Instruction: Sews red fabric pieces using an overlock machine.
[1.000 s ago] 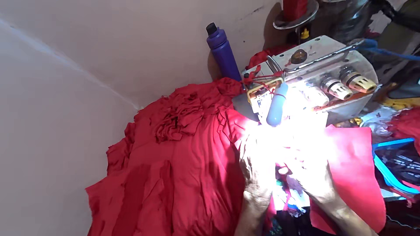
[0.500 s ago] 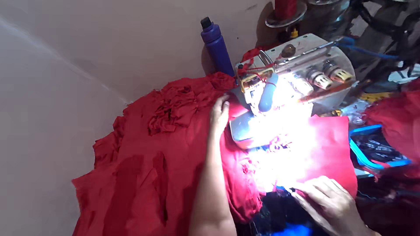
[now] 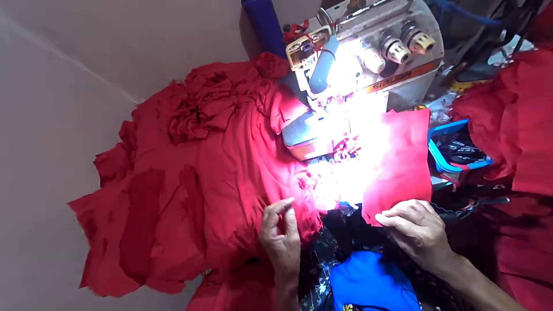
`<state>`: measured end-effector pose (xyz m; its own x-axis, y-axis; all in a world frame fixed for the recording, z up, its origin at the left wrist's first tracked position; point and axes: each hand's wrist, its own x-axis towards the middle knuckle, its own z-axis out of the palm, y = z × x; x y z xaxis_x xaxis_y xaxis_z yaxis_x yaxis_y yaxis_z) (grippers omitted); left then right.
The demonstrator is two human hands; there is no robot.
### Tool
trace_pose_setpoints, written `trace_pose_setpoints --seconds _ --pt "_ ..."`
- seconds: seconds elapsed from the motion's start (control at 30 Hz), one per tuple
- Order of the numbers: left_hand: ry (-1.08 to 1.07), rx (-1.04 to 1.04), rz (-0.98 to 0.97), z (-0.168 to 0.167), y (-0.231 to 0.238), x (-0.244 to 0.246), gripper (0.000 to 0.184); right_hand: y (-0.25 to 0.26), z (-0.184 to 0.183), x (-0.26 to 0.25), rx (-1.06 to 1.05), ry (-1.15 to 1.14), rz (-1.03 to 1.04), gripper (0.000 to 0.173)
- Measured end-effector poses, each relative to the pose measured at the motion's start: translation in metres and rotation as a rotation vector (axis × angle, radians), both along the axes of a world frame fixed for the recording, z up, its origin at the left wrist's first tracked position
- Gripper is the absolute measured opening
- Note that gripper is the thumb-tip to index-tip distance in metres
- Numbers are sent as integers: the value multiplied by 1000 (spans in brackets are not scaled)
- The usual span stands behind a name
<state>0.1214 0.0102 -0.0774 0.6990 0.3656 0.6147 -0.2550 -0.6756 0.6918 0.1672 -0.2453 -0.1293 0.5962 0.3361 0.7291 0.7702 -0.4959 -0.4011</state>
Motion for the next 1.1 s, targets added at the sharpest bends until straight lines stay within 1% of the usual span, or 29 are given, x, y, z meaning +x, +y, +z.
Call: trace_pose_setpoints --seconds 0.1,0.23,0.33,0.37,0.4,0.47,0.5,0.53,0.6,0.63,0.67,0.7,0.73,0.77,0.8,0.83,0.87,0.9,0.97,1.0,1.07,1.1 --pt "38 -50 -96 -8 -22 -10 18 3 8 2 52 157 22 26" --pt "124 -127 -281 -12 -44 -12 18 -7 19 6 42 390 141 17" --pt "123 -101 -583 -13 -57 -5 14 -19 29 13 188 608 249 16" --pt "113 -85 -701 -15 -61 0 14 -20 34 15 269 685 237 15" --pt "119 -57 -793 -16 -67 6 18 -19 40 18 332 728 177 12" --pt "177 -7 -877 -13 -77 19 32 -16 56 26 370 674 4 9" --pt "228 -18 -895 -8 -81 26 38 -15 66 29 381 602 -56 11" --pt "295 -86 -908 1 -84 33 42 -16 76 32 390 516 -72 14" --pt "471 -386 -924 20 -87 53 49 -22 95 33 390 340 -14 17" --pt "575 -575 -893 29 -87 65 50 -25 101 31 367 271 25 19" --pt "671 -717 -850 36 -85 79 53 -29 104 29 324 223 56 21" --pt "741 -809 -793 39 -83 94 58 -32 104 25 286 200 87 22" --pt "798 -851 -734 40 -82 109 60 -34 102 21 264 193 117 23" --pt "834 -861 -706 41 -82 121 56 -36 98 18 249 197 147 25" --pt "833 -810 -683 42 -83 130 41 -38 95 15 237 203 176 26" --pt "806 -696 -627 43 -87 135 30 -39 92 14 231 207 191 26" --pt "775 -576 -557 46 -91 136 27 -40 88 14 223 216 203 26" --pt "727 -444 -487 46 -94 137 30 -42 84 15 217 225 217 27" --pt "630 -195 -420 42 -99 141 38 -46 78 17 204 233 233 28" --pt "548 -82 -389 39 -102 143 38 -47 76 17 199 232 231 28" --pt "340 48 -328 35 -110 145 28 -49 74 18 200 238 226 28" --pt "299 74 -317 36 -113 144 28 -49 73 18 205 239 226 28"
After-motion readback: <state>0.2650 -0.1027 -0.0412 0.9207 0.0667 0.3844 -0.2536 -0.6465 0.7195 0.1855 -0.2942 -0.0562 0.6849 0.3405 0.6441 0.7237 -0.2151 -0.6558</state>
